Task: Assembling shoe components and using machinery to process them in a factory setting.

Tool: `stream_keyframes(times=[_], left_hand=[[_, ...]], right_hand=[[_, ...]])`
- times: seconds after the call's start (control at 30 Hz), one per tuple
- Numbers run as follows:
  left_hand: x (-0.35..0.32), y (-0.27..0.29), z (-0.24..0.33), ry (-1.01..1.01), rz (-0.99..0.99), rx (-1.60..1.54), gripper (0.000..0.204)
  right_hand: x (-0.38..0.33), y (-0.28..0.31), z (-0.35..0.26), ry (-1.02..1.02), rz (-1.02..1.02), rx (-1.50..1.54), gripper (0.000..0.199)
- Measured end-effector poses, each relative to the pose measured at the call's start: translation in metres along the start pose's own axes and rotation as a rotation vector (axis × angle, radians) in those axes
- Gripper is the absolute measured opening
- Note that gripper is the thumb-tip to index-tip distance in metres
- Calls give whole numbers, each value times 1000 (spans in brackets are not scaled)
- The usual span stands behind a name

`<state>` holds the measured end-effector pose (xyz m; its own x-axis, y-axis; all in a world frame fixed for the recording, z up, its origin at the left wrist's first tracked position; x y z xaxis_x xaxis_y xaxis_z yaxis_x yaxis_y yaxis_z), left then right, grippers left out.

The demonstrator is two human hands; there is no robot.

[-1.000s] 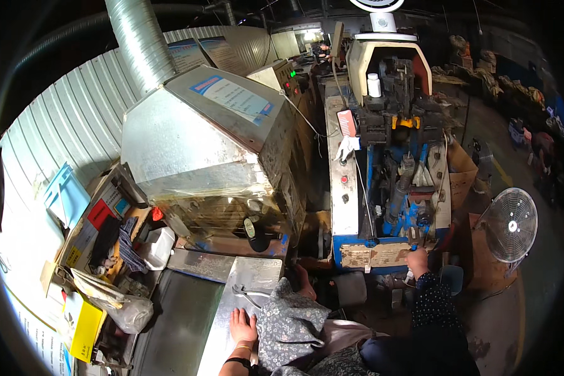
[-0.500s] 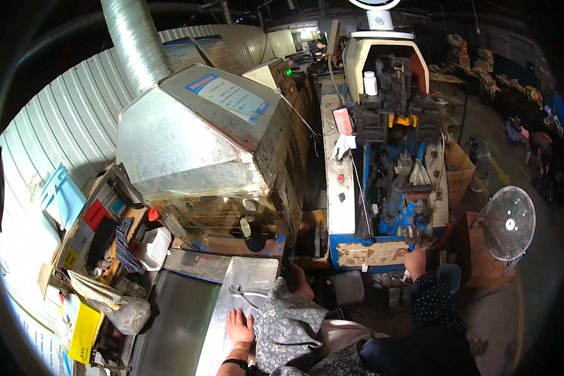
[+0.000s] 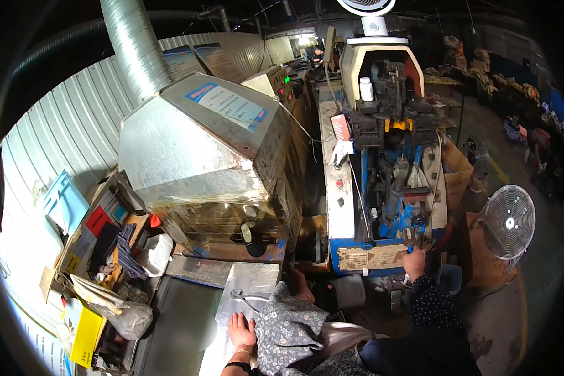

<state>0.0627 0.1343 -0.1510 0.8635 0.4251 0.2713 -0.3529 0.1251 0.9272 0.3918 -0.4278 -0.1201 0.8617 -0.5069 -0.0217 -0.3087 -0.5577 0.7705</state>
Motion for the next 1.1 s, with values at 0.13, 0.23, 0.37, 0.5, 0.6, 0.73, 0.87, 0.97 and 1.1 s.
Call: stream_keyframes(times=[0.13, 0.23, 0.37, 0.5, 0.6, 0.73, 0.87, 0.97, 1.1], left_hand=[[0, -1, 0, 3, -1, -2, 61], [-1, -1, 0, 9, -2, -12, 61], [0, -1, -1, -1, -5, -2, 62], [-9, 1, -8, -64, 35, -84, 60], [-32, 12, -24, -213, -44, -144, 56], [-88, 64, -64, -364, -12, -203, 44], [-168, 141, -128, -24, 87, 94, 39], [-245, 209, -176, 394, 246, 449, 48], [-358, 265, -217, 1036, 341, 675, 68]], right_hand=[[-3, 3, -3, -5, 9, 18, 28], [-4, 4, -4, 2, 31, 19, 27], [0, 1, 2, 8, 65, 18, 25], [11, -10, 13, 92, 65, 13, 24], [21, -14, 17, 172, 117, 0, 21], [33, -17, 18, 134, -160, -31, 37], [36, -11, 14, 163, -161, -111, 37], [32, -10, 14, 115, -126, -140, 38], [25, -9, 11, 110, -112, -166, 38]])
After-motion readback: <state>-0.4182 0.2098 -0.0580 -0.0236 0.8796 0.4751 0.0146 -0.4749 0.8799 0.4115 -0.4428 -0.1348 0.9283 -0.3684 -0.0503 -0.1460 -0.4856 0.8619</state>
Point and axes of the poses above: each hand's wrist, its own x-axis towards the middle knuckle, its own y-axis out of the back of the hand, z = x × y, the point moved 3 cm from there along x, towards the middle knuckle, and after that the axes turned 10 degrees about -y, right-handed, at the moved point
